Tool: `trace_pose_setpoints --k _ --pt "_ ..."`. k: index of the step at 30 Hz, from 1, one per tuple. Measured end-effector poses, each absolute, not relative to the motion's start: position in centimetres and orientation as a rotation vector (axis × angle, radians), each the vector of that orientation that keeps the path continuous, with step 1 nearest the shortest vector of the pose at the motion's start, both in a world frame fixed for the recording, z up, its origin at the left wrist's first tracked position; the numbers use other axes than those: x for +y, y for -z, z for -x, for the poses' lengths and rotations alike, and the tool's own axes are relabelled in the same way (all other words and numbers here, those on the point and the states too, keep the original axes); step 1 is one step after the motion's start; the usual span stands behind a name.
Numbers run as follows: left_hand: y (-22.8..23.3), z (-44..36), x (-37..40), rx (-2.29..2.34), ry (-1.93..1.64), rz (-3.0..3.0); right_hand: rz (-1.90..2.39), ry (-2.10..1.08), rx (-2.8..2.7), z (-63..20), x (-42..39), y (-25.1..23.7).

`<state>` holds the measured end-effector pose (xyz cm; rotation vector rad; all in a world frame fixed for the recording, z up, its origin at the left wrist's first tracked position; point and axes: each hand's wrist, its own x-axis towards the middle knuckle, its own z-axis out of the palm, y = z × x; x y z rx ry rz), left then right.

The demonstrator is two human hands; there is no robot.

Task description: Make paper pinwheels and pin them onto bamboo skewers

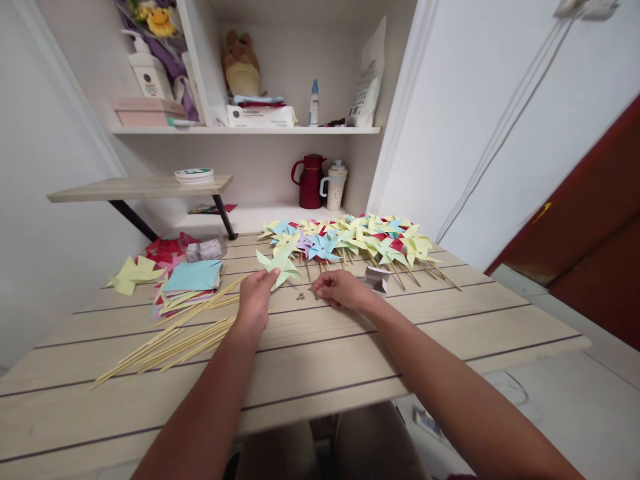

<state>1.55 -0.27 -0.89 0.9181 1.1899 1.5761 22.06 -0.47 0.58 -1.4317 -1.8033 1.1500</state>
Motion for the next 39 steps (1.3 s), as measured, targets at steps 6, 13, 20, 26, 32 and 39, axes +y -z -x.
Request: trace_pose_setpoints --k 6,13,20,26,32,39 --pt "0.7 -1.6 -0.5 1.2 -1.558 -0.929 1.404 -1.18 -1.813 -22.3 -0.1 -0.1" --pt "0.7 -1.6 -0.6 1.206 -1.533 -0.928 1.448 -1.07 -1.866 -22.1 0.2 0.1" --pt "1.0 -1.4 -0.4 1.218 -1.517 -0.934 1.417 -1.122 -1.847 -22.3 0.1 0.2" --pt "0.8 -1.5 -0.6 1.229 -1.52 -0.933 1.402 -1.124 -1.868 -21.9 0.1 0.2" --pt "0.7 -1.6 -0.6 1.237 -1.511 -0.933 1.473 -1.076 -1.978 -22.3 0.0 -0.5" --pt "0.8 -1.7 -0.6 1.253 -1.493 -0.939 1.463 -1.149 -2.148 -22.7 -0.5 -1.9"
